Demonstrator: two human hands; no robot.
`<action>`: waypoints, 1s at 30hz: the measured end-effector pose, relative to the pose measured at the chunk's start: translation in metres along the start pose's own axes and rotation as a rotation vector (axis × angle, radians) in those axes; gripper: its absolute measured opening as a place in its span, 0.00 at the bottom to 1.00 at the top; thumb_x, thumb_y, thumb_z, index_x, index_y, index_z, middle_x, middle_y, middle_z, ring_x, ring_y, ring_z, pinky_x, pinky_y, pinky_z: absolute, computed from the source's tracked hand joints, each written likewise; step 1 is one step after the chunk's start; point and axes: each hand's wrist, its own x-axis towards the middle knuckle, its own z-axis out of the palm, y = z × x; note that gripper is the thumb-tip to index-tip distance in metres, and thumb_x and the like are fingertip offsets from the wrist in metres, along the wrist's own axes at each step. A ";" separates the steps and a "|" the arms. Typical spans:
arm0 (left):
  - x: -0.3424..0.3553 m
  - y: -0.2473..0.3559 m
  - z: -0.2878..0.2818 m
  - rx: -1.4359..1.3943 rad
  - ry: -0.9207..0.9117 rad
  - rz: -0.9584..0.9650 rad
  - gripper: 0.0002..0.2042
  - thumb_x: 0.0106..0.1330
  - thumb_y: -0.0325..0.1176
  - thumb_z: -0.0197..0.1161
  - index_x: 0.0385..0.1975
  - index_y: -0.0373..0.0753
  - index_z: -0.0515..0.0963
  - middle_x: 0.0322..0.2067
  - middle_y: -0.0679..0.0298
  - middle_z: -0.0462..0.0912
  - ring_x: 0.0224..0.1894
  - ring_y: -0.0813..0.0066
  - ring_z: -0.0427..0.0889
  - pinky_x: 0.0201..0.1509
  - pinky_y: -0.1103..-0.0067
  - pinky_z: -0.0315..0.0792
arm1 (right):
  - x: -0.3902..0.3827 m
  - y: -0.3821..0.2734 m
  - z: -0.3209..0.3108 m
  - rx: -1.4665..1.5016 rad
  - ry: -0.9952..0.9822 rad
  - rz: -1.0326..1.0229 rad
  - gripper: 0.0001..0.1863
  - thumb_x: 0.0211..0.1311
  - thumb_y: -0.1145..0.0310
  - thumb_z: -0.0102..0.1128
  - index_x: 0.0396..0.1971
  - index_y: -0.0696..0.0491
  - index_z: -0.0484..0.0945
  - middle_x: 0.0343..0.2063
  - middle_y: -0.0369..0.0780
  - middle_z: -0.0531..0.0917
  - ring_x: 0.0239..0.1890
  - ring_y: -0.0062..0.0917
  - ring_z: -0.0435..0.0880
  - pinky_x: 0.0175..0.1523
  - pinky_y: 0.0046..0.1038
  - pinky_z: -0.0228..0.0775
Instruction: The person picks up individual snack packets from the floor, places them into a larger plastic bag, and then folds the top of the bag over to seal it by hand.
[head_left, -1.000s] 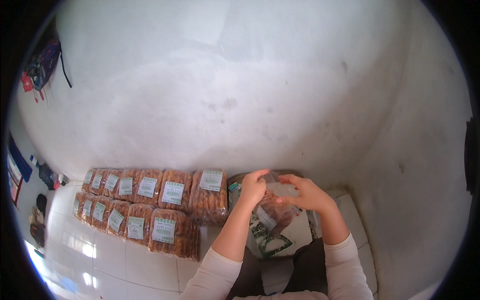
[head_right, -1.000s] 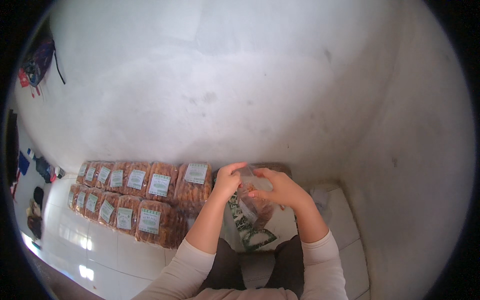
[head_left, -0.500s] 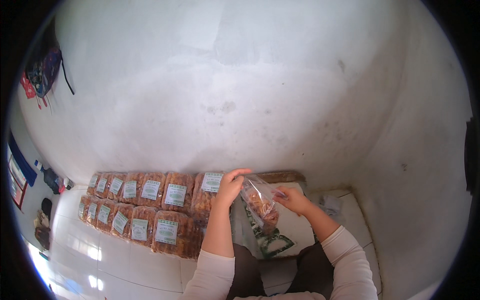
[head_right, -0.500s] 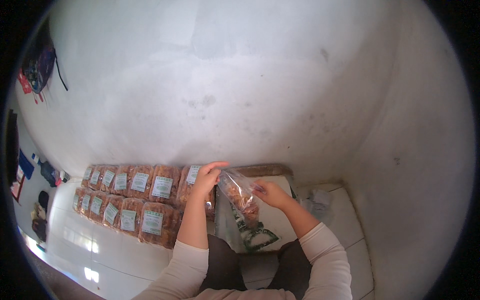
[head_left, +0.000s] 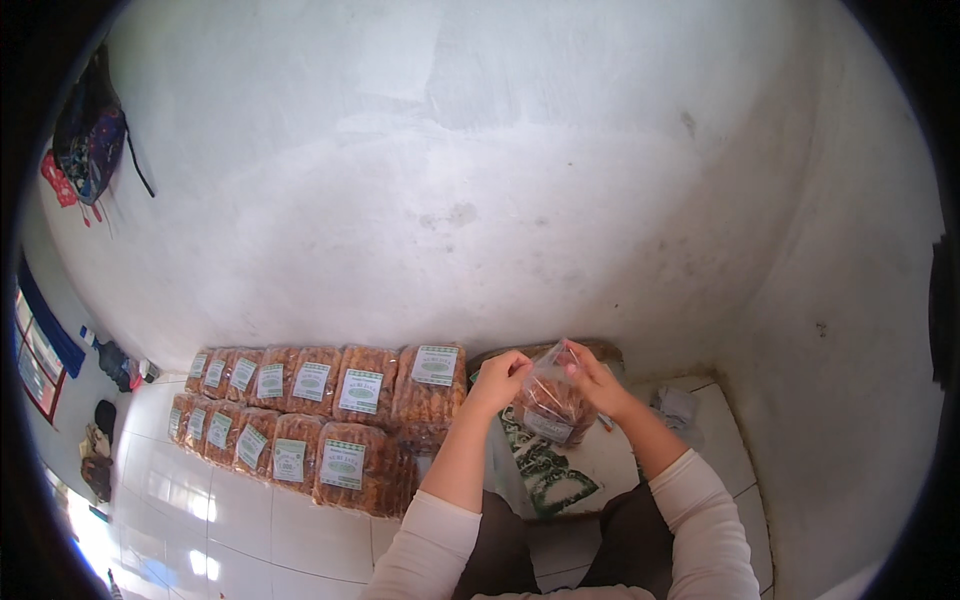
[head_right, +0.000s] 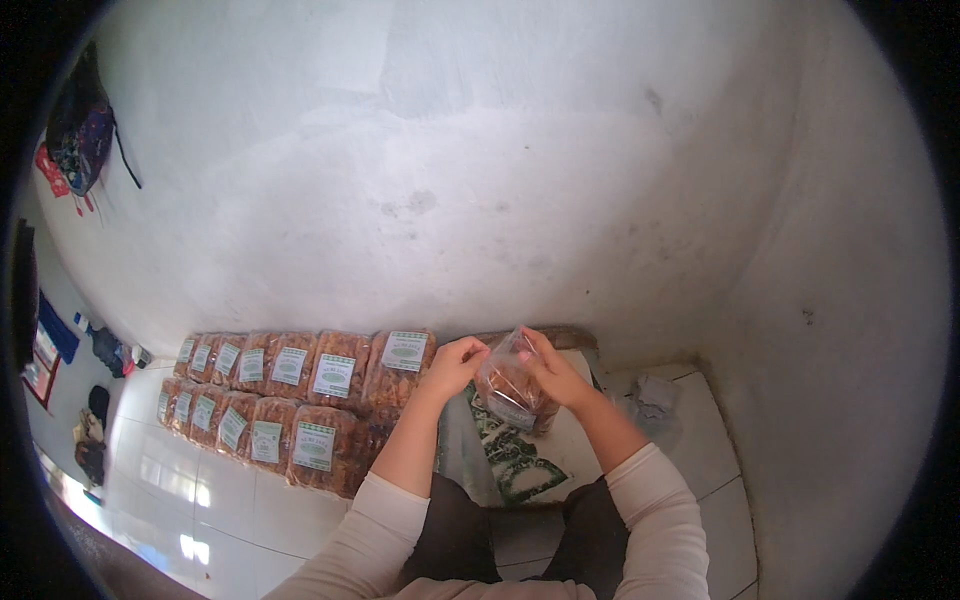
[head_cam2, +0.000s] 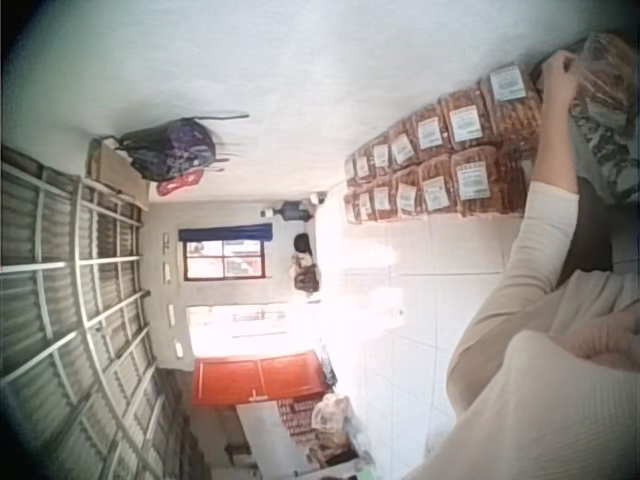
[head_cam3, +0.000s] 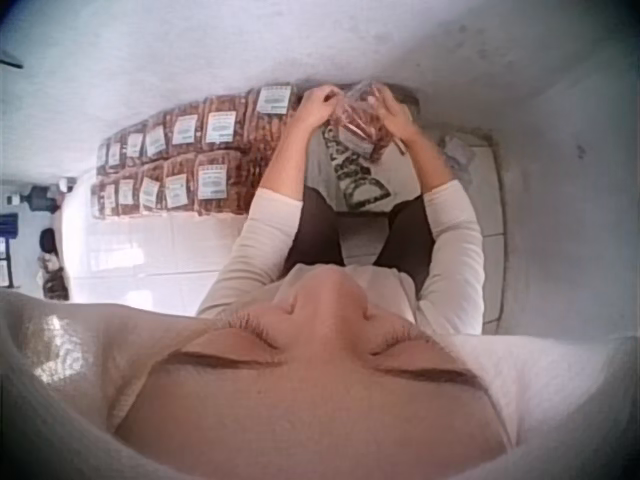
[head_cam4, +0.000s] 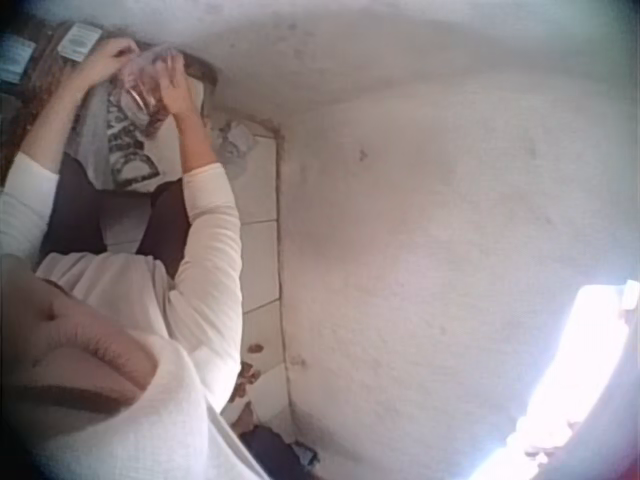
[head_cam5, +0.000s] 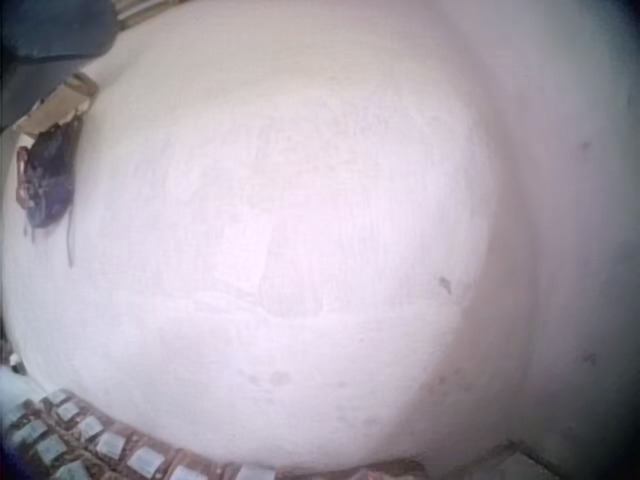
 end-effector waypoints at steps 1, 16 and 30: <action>0.002 0.005 0.007 0.009 0.000 -0.023 0.07 0.59 0.31 0.59 0.32 0.34 0.76 0.27 0.58 0.80 0.29 0.73 0.78 0.37 0.77 0.71 | -0.003 0.004 0.004 0.005 0.008 -0.029 0.35 0.59 0.61 0.57 0.62 0.58 0.53 0.50 0.50 0.73 0.55 0.36 0.71 0.57 0.30 0.61; -0.018 0.068 0.016 -0.197 0.032 0.314 0.17 0.56 0.33 0.64 0.45 0.39 0.71 0.47 0.63 0.71 0.51 0.67 0.72 0.50 0.73 0.69 | -0.002 -0.009 0.016 0.310 -0.130 0.198 0.14 0.65 0.68 0.48 0.47 0.57 0.73 0.44 0.39 0.77 0.45 0.23 0.76 0.50 0.26 0.68; -0.012 0.041 0.021 -0.195 -0.443 -0.039 0.33 0.44 0.41 0.74 0.50 0.33 0.69 0.44 0.59 0.76 0.48 0.71 0.74 0.53 0.79 0.65 | -0.002 -0.078 -0.006 0.612 0.052 0.144 0.17 0.69 0.60 0.41 0.26 0.56 0.70 0.20 0.32 0.69 0.26 0.15 0.69 0.32 0.19 0.63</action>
